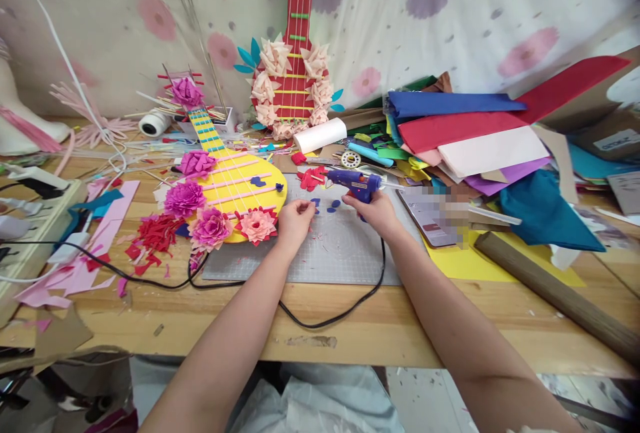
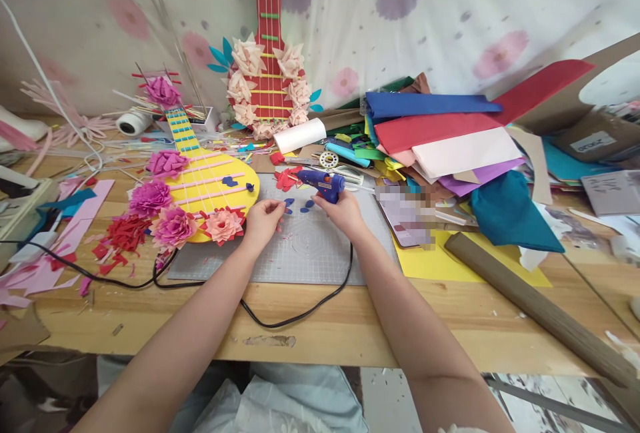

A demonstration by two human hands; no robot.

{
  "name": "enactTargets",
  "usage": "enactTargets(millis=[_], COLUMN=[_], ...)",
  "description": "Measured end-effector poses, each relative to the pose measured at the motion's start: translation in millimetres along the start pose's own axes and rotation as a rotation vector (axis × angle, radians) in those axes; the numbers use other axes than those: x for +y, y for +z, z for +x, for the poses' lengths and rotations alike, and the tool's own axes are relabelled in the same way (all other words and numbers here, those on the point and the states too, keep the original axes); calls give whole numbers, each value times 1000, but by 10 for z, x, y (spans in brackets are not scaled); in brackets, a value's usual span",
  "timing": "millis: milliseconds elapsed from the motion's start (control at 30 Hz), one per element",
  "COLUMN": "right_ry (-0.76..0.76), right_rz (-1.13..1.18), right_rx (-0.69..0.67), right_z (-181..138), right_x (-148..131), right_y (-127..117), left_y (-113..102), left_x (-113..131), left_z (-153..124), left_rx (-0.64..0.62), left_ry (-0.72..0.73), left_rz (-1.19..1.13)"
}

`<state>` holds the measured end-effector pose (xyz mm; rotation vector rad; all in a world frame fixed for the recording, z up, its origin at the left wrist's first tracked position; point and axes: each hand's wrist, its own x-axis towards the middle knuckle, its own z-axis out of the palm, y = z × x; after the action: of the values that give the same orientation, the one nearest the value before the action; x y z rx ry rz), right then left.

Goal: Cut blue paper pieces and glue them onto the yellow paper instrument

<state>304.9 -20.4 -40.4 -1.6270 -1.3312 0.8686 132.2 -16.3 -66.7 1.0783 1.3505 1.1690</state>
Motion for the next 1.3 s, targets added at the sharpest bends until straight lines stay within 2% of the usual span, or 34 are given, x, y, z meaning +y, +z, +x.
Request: enactTargets(millis=[133,233,400,1300], right_ry=[-22,-84,-134,-180], right_rz=[-62,-136,-244,-271], right_rx=[-157,-222,-224,-253], right_z=[-70,-94,-105,-69], right_x=[-7,10,1,47], right_y=[-249,-316,-260,-226], left_y=[-6,-9,-9,-7], left_x=[-13,-23,-36,-2], left_z=[6,11,14,-11], left_rx=[44,51,56,51], left_ry=[28,36,30,21], left_rz=[28,48,47,76])
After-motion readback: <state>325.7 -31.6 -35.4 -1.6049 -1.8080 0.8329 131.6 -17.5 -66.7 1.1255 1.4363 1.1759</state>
